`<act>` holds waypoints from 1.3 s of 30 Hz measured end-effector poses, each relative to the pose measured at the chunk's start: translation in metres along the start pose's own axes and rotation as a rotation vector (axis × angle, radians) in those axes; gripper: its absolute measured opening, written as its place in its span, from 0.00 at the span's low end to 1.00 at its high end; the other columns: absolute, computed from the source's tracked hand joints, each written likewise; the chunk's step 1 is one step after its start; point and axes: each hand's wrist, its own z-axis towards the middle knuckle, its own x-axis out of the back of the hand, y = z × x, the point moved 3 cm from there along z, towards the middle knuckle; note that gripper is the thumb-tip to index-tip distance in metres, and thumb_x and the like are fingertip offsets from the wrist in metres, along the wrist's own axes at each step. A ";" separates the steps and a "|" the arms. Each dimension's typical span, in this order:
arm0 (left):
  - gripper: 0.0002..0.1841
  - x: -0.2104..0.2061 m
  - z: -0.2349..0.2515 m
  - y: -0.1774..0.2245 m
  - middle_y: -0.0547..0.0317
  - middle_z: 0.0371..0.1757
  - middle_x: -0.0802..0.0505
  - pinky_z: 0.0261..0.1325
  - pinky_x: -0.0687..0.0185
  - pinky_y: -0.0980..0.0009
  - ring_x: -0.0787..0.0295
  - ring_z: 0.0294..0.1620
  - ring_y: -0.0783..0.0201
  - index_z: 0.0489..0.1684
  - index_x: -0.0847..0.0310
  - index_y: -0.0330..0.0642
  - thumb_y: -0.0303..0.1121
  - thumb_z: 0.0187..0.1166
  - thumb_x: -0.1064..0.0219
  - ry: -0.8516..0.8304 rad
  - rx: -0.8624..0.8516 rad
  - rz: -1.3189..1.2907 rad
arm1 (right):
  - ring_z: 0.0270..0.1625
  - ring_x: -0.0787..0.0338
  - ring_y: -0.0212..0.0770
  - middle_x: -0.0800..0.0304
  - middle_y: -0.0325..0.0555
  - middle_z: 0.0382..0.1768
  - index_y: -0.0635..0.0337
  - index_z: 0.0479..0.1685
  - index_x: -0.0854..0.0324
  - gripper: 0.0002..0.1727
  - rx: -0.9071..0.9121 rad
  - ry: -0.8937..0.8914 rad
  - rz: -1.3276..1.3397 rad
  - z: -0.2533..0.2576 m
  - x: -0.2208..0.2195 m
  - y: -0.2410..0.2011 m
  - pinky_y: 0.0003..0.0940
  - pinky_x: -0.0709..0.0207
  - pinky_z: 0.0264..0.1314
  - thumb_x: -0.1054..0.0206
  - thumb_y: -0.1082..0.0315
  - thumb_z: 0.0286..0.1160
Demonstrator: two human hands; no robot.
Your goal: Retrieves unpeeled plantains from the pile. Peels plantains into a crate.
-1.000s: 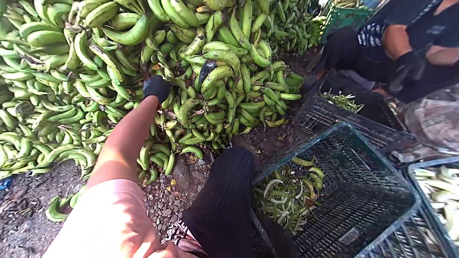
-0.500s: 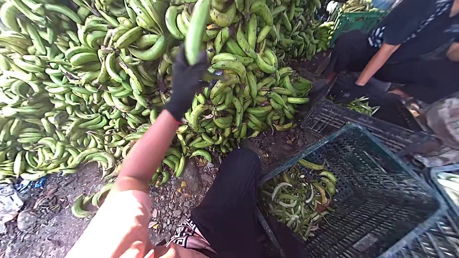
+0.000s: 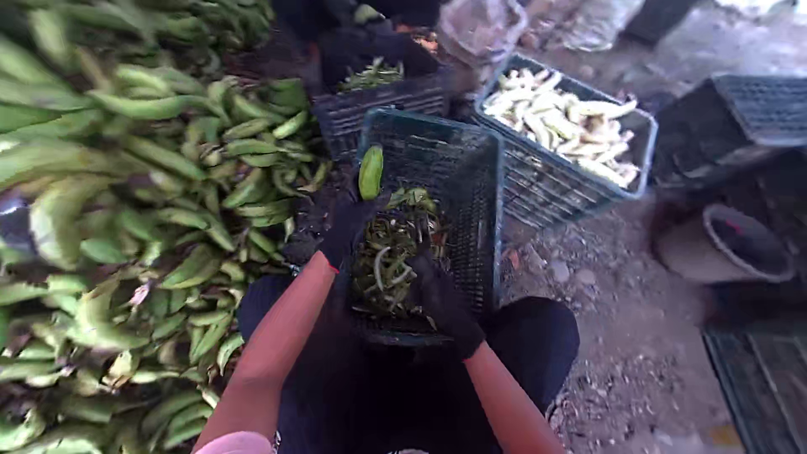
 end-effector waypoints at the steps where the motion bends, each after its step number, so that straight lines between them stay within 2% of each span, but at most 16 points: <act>1: 0.40 -0.009 -0.001 -0.008 0.52 0.71 0.16 0.72 0.18 0.67 0.16 0.68 0.66 0.85 0.42 0.38 0.29 0.71 0.24 -0.019 -0.003 0.028 | 0.21 0.16 0.34 0.18 0.38 0.21 0.70 0.73 0.30 0.30 -0.015 0.017 0.023 0.001 -0.003 0.001 0.33 0.14 0.30 0.59 0.51 0.93; 6: 0.37 -0.021 -0.009 -0.025 0.52 0.72 0.16 0.74 0.21 0.70 0.17 0.69 0.69 0.83 0.40 0.35 0.26 0.73 0.26 -0.088 -0.020 0.110 | 0.20 0.17 0.35 0.19 0.40 0.20 0.68 0.66 0.28 0.30 0.021 0.111 -0.006 0.013 -0.005 0.003 0.36 0.14 0.29 0.60 0.48 0.94; 9: 0.36 -0.019 -0.008 -0.027 0.54 0.70 0.15 0.73 0.20 0.72 0.16 0.68 0.71 0.82 0.39 0.34 0.23 0.72 0.26 -0.137 -0.085 0.064 | 0.18 0.17 0.33 0.18 0.36 0.20 0.61 0.71 0.31 0.33 0.304 0.174 -0.009 0.005 -0.014 -0.065 0.33 0.16 0.23 0.58 0.40 0.91; 12: 0.35 -0.022 -0.011 -0.021 0.55 0.70 0.15 0.72 0.19 0.73 0.16 0.67 0.72 0.82 0.38 0.34 0.23 0.73 0.27 -0.180 -0.138 0.027 | 0.16 0.18 0.29 0.18 0.32 0.17 0.65 0.66 0.28 0.28 0.552 0.289 0.069 0.003 -0.024 -0.118 0.29 0.16 0.20 0.61 0.49 0.94; 13: 0.34 -0.023 -0.012 -0.019 0.55 0.70 0.15 0.71 0.18 0.72 0.16 0.67 0.71 0.81 0.37 0.33 0.24 0.73 0.28 -0.190 -0.181 0.011 | 0.15 0.18 0.31 0.18 0.35 0.17 0.66 0.64 0.28 0.28 0.525 0.306 0.037 0.009 -0.023 -0.109 0.30 0.15 0.19 0.61 0.50 0.94; 15: 0.33 -0.024 -0.015 -0.017 0.55 0.69 0.15 0.71 0.18 0.70 0.16 0.68 0.67 0.81 0.38 0.32 0.24 0.74 0.28 -0.188 -0.237 -0.037 | 0.18 0.17 0.40 0.17 0.46 0.22 0.67 0.65 0.28 0.28 0.178 0.204 -0.149 0.018 -0.018 -0.040 0.39 0.15 0.24 0.59 0.50 0.94; 17: 0.35 -0.021 -0.019 -0.014 0.51 0.70 0.15 0.72 0.17 0.65 0.16 0.69 0.62 0.82 0.40 0.32 0.24 0.74 0.28 -0.128 -0.234 -0.085 | 0.20 0.18 0.40 0.21 0.44 0.22 0.63 0.55 0.23 0.34 -0.262 0.118 -0.123 0.018 -0.015 0.039 0.38 0.17 0.25 0.60 0.39 0.93; 19: 0.37 -0.016 -0.013 -0.002 0.54 0.68 0.15 0.72 0.17 0.66 0.16 0.67 0.66 0.83 0.45 0.34 0.25 0.74 0.28 -0.076 -0.179 -0.086 | 0.21 0.17 0.39 0.20 0.44 0.23 0.66 0.58 0.24 0.36 -0.389 0.137 -0.098 0.022 -0.008 0.053 0.38 0.16 0.27 0.61 0.39 0.93; 21: 0.35 -0.012 -0.015 0.003 0.59 0.63 0.13 0.69 0.16 0.68 0.14 0.63 0.69 0.82 0.48 0.34 0.28 0.78 0.31 -0.094 -0.141 -0.114 | 0.27 0.15 0.37 0.15 0.45 0.30 0.66 0.68 0.25 0.36 -0.294 0.128 -0.194 0.017 -0.001 0.033 0.37 0.15 0.35 0.62 0.42 0.94; 23: 0.33 -0.004 -0.017 0.000 0.60 0.57 0.10 0.64 0.12 0.66 0.10 0.57 0.67 0.82 0.46 0.38 0.45 0.84 0.36 -0.148 -0.068 -0.191 | 0.39 0.11 0.42 0.11 0.50 0.45 0.58 0.79 0.29 0.36 -0.132 0.109 -0.324 0.019 0.008 0.014 0.45 0.14 0.46 0.61 0.38 0.92; 25: 0.28 -0.006 -0.011 -0.001 0.60 0.40 0.09 0.48 0.09 0.64 0.09 0.40 0.64 0.72 0.37 0.42 0.57 0.87 0.54 -0.217 -0.025 -0.350 | 0.53 0.11 0.41 0.11 0.47 0.58 0.45 0.84 0.32 0.35 0.101 0.115 -0.540 0.027 0.020 -0.012 0.50 0.17 0.55 0.58 0.35 0.89; 27: 0.34 -0.009 -0.010 0.002 0.60 0.32 0.08 0.36 0.08 0.67 0.09 0.30 0.65 0.67 0.30 0.42 0.59 0.89 0.71 -0.232 0.047 -0.446 | 0.76 0.20 0.56 0.20 0.53 0.76 0.40 0.90 0.34 0.32 0.241 0.069 -0.778 0.041 0.028 -0.031 0.66 0.28 0.74 0.52 0.43 0.88; 28: 0.36 -0.009 -0.012 0.002 0.60 0.34 0.08 0.34 0.09 0.70 0.10 0.30 0.67 0.68 0.30 0.41 0.59 0.89 0.75 -0.232 0.090 -0.453 | 0.79 0.24 0.63 0.23 0.58 0.77 0.41 0.89 0.34 0.30 0.269 0.045 -0.873 0.044 0.028 -0.040 0.72 0.32 0.74 0.48 0.48 0.89; 34: 0.40 -0.009 -0.018 -0.003 0.57 0.28 0.11 0.28 0.11 0.71 0.13 0.23 0.66 0.65 0.28 0.36 0.60 0.89 0.78 -0.270 0.245 -0.404 | 0.64 0.18 0.70 0.16 0.66 0.62 0.31 0.86 0.29 0.41 0.389 0.042 -1.202 0.040 0.014 -0.050 0.71 0.26 0.53 0.58 0.24 0.78; 36: 0.41 -0.011 -0.020 -0.003 0.57 0.25 0.11 0.27 0.12 0.71 0.14 0.21 0.67 0.61 0.24 0.35 0.58 0.90 0.80 -0.209 0.288 -0.355 | 0.63 0.20 0.72 0.18 0.67 0.62 0.37 0.83 0.25 0.34 0.368 0.085 -1.142 0.037 0.010 -0.051 0.72 0.29 0.50 0.49 0.35 0.82; 39: 0.38 -0.008 -0.018 -0.007 0.57 0.31 0.09 0.30 0.11 0.71 0.12 0.26 0.67 0.62 0.24 0.37 0.56 0.92 0.79 -0.127 0.274 -0.260 | 0.67 0.20 0.71 0.16 0.64 0.64 0.34 0.81 0.23 0.32 0.203 0.118 -1.088 0.044 0.005 -0.049 0.73 0.28 0.54 0.52 0.36 0.84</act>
